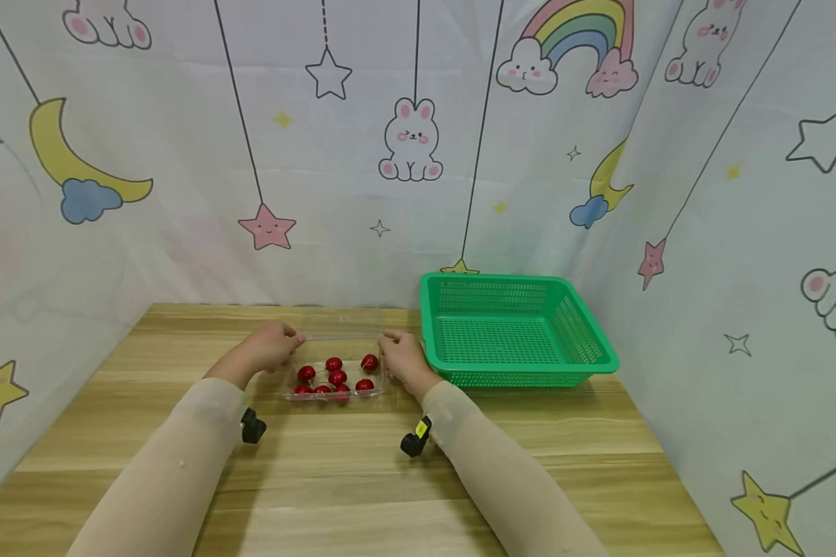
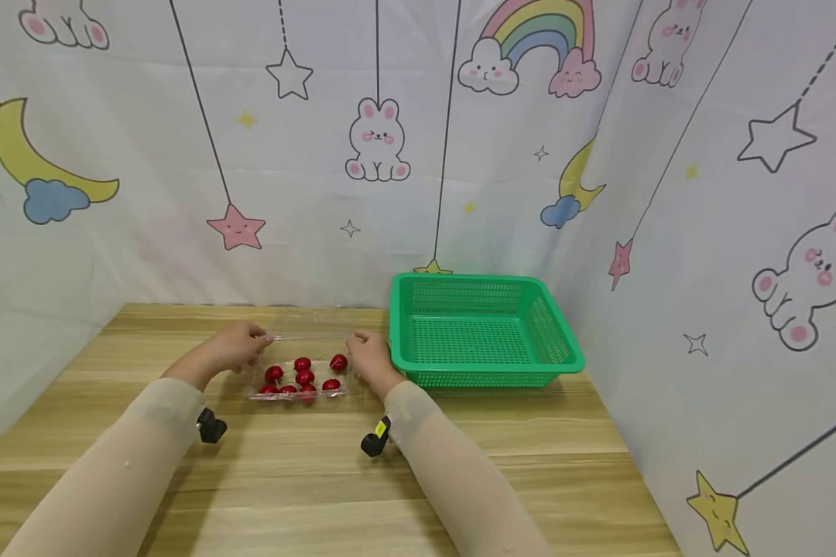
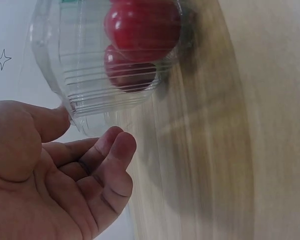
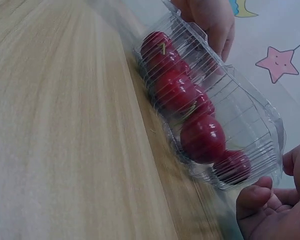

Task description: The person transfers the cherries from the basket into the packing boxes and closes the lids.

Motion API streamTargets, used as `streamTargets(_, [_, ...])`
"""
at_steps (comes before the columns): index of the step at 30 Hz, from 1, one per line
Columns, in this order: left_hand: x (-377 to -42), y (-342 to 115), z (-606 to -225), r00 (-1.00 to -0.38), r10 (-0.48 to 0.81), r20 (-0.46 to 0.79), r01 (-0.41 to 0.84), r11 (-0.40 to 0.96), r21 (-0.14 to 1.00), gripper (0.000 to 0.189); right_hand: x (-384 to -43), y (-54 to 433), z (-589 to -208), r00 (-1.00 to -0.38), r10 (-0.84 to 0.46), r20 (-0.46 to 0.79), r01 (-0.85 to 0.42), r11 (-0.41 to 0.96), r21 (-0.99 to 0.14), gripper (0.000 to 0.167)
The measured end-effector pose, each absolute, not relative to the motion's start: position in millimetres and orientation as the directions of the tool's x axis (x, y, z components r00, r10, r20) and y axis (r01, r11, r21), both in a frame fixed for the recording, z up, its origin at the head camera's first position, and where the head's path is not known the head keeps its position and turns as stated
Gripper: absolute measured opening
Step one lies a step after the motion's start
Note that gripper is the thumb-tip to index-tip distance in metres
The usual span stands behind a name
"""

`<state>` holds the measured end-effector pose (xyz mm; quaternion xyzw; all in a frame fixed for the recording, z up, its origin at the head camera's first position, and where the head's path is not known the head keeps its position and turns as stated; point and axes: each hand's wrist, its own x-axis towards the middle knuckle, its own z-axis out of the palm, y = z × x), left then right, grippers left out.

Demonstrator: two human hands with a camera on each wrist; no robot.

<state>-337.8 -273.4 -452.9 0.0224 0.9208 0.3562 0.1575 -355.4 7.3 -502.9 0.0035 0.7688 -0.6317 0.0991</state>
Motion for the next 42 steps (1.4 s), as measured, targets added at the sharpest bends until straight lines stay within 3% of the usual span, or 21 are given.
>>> streamTargets(7, [-339,-276,-455,-0.958,0.141,-0.249,-0.065,0.741,0.669,0.062,-355,10,-504,-0.981,-0.145,-0.129,0.113,0.110,-0.988,0.051])
streamTargets(17, [-335,-278,-451,-0.967,0.111,-0.228,-0.112,0.618,0.778,0.059,-359,9,-508,-0.988,-0.130,-0.082,0.079,0.029,-0.996,0.049])
streamTargets(20, [-333,-280,-447,-0.968,0.109,-0.224,-0.126,0.560,0.819,0.072,-360,9,-508,-0.990,-0.129,-0.051,0.051,0.009,-0.999,0.048])
streamTargets(25, [-330,-283,-441,-0.967,0.124,-0.222,-0.132,0.497,0.857,0.112,-359,9,-510,-0.993,-0.119,-0.001,0.001,0.004,-1.000,0.044])
streamTargets(29, [-327,-283,-437,-0.958,0.160,-0.239,-0.139,0.467,0.873,0.126,-357,10,-511,-0.995,-0.097,0.015,-0.015,0.007,-1.000,0.038])
streamTargets(38, [-324,-290,-429,-0.912,0.255,-0.320,-0.155,0.508,0.847,0.111,-355,11,-509,-0.997,-0.078,0.000,0.004,-0.061,-0.998,0.025])
streamTargets(42, [-322,-295,-430,-0.902,0.282,-0.326,-0.138,0.528,0.838,0.098,-355,11,-507,-0.996,-0.082,-0.030,0.039,-0.110,-0.993,0.031])
